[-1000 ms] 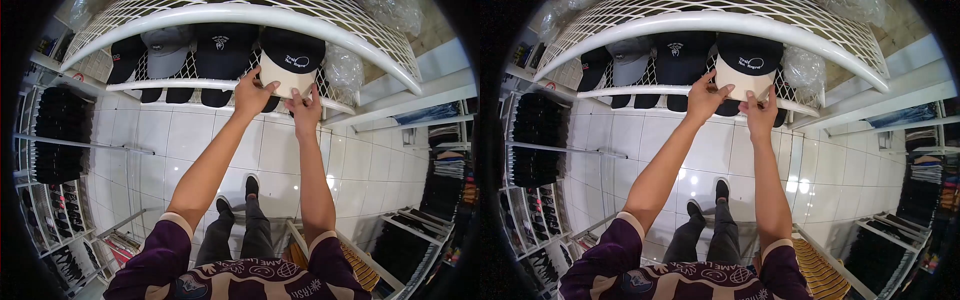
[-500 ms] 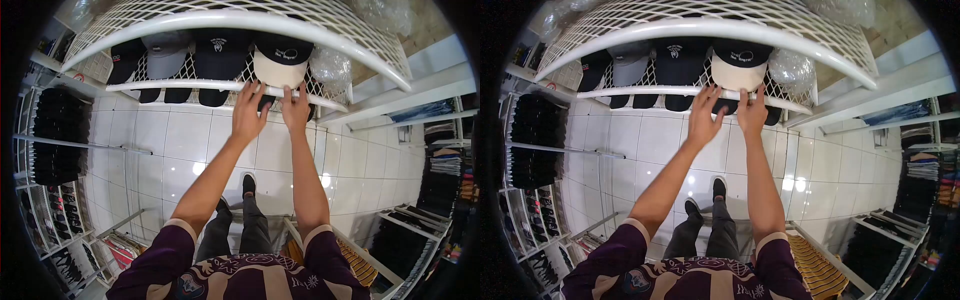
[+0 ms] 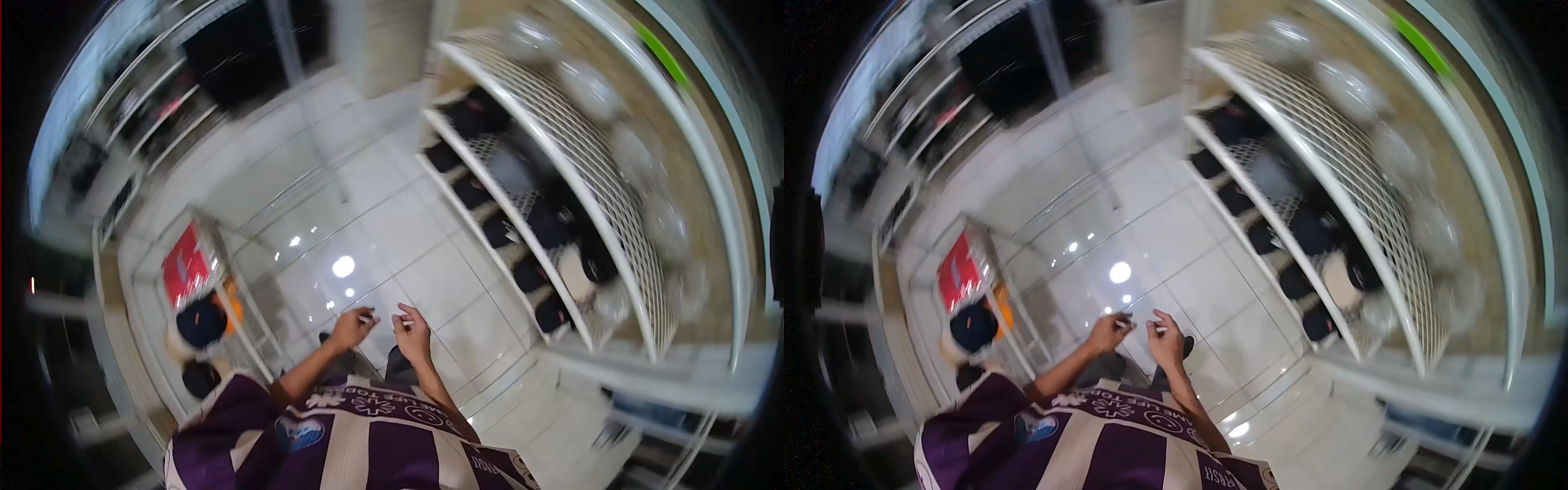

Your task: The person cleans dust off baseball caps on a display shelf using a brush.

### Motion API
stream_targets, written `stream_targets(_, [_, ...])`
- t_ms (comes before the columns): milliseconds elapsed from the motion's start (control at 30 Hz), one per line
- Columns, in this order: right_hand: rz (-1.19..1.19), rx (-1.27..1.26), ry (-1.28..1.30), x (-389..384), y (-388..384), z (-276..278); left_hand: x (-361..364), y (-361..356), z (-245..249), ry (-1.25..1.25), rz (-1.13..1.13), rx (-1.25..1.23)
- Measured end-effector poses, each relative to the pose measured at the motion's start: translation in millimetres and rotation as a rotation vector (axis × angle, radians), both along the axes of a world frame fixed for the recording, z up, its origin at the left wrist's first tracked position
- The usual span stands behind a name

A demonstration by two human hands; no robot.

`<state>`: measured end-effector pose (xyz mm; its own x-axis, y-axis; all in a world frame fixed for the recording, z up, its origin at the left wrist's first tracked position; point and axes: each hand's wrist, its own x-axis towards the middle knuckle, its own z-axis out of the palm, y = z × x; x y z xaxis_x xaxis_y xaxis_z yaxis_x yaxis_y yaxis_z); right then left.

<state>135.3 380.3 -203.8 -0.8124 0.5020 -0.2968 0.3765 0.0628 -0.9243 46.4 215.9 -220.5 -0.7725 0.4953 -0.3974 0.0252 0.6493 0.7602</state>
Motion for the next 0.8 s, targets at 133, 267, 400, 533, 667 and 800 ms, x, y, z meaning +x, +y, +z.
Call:
stream_targets(133, [0.503,0.064,-0.016,-61,-77,32,-21,-102,16,0.061,0.464,0.077])
stream_targets(267, [0.847,0.187,0.042,-118,-174,43,-8,-200,17,0.067,0.854,0.145])
stream_targets(400, [1.155,0.219,-0.081,-142,-294,52,39,-299,-10,0.053,1.194,0.173])
stream_targets(533, [1.416,0.176,-0.173,-145,-372,25,88,-376,-35,0.054,1.46,0.042])
stream_targets(667, [1.568,0.164,-0.181,-137,-454,-11,117,-456,-71,0.033,1.653,-0.218])
stream_targets(800, [1.665,0.126,-0.226,-121,-522,-39,128,-522,-98,0.19,1.735,-0.538])
